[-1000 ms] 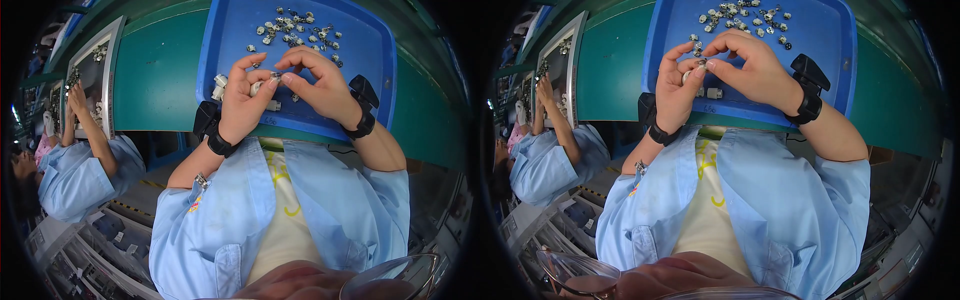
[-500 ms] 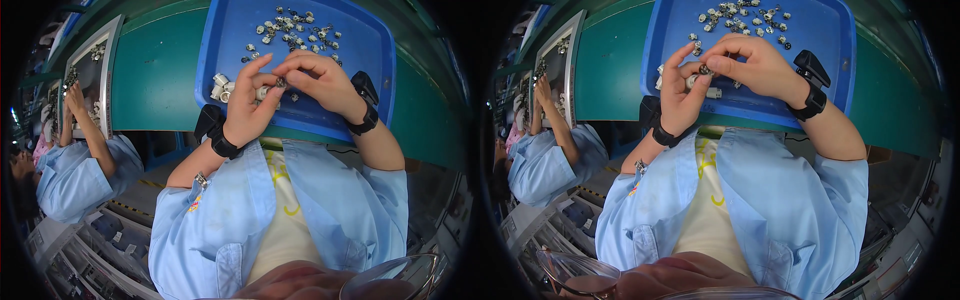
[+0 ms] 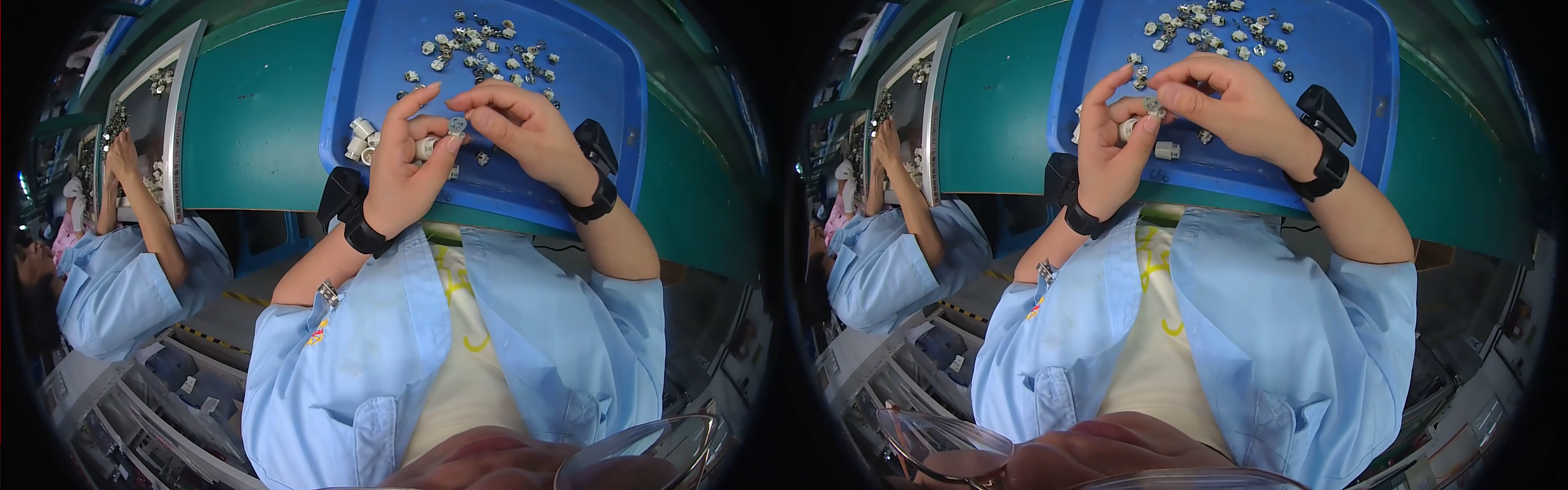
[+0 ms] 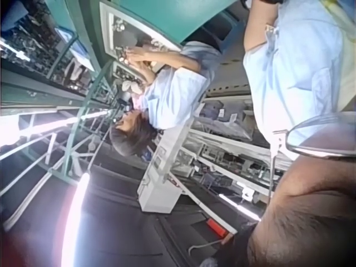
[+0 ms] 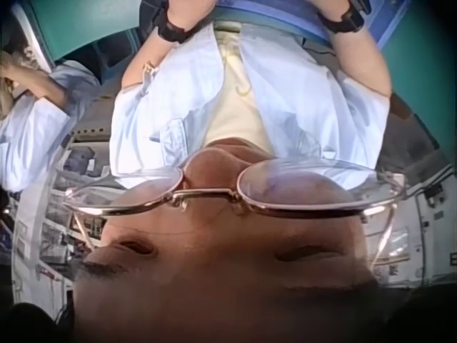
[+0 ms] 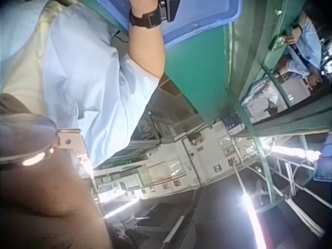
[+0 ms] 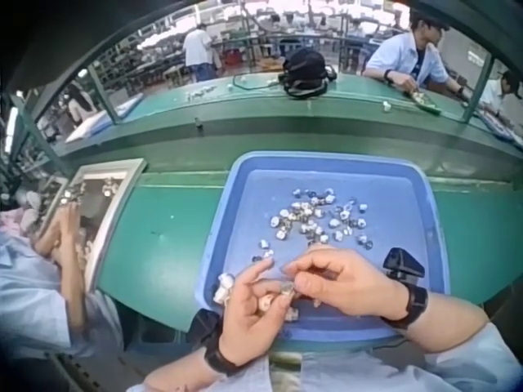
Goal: Assembling small plastic and metal components at a factory workbench.
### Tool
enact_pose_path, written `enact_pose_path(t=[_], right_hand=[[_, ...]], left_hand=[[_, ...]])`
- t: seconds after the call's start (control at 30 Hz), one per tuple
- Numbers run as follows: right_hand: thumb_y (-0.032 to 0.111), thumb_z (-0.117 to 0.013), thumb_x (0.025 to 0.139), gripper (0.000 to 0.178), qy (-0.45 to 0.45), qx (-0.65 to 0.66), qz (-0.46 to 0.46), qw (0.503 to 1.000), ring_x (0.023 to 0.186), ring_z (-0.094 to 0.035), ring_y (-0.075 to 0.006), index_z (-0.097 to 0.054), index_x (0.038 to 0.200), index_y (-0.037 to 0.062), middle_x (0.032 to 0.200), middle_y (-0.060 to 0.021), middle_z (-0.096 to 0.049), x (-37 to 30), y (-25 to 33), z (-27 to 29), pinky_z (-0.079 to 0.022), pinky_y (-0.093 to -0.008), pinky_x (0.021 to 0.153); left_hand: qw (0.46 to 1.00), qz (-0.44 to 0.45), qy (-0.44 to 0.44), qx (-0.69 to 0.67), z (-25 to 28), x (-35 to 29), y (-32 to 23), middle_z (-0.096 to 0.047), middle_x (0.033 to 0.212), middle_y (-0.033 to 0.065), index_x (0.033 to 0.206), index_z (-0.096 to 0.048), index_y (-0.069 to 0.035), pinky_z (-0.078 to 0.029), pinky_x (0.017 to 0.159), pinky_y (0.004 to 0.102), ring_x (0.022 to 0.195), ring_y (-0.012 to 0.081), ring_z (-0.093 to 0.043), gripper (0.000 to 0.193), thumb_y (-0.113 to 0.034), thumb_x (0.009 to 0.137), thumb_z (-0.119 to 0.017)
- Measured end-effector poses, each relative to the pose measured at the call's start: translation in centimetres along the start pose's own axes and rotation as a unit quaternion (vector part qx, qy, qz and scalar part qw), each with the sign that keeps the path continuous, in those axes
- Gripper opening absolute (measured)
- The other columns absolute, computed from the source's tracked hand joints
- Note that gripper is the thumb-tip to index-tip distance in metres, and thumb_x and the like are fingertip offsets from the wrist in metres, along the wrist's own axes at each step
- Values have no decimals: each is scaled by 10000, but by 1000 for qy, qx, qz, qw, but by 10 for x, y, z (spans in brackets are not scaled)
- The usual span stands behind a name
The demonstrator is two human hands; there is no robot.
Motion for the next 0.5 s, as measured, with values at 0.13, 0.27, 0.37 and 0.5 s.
enact_pose_path(t=[0.13, 0.27, 0.37, 0.5], right_hand=[[94, -607, 821, 173, 51, -130, 66, 988, 824, -522, -121, -630, 970, 11, 884, -40, -561, -1, 6, -4, -420, -236, 706], [92, -614, 815, 187, 81, -130, 54, 987, 836, -521, -123, -637, 988, 24, 894, -41, -563, 2, 5, -1, -420, -237, 712], [85, -616, 809, 193, 75, -113, 57, 989, 827, -525, -130, -639, 993, 31, 880, -44, -567, 2, 3, 0, -420, -239, 715], [79, -619, 802, 192, 53, -157, 122, 979, 809, -531, -142, -642, 987, 32, 859, -50, -573, -1, 12, -8, -422, -243, 717]], left_hand=[[1000, 0, 2, 7, 1, 0, -2, -589, 926, 79, 1291, -313, -39, -451, 689, 199, 804, 86, -556, 521, -1, 832, -557], [998, -28, 20, 45, 1, -1, -3, -601, 920, 81, 1283, -325, -28, -426, 809, 245, 839, 108, -566, 523, -34, 829, -583], [997, -44, 25, 63, 1, -1, -4, -608, 914, 81, 1280, -330, -21, -393, 881, 274, 862, 122, -569, 531, -55, 824, -600], [995, -53, 21, 78, 3, -2, -4, -613, 901, 79, 1279, -330, -15, -365, 921, 288, 878, 129, -570, 546, -72, 817, -615]])
Point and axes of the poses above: each hand's wrist, its own x-axis towards the middle knuckle, its own z-axis out of the back of the hand, y = z × x, the point moved 7 cm from there along x, towards the middle knuckle
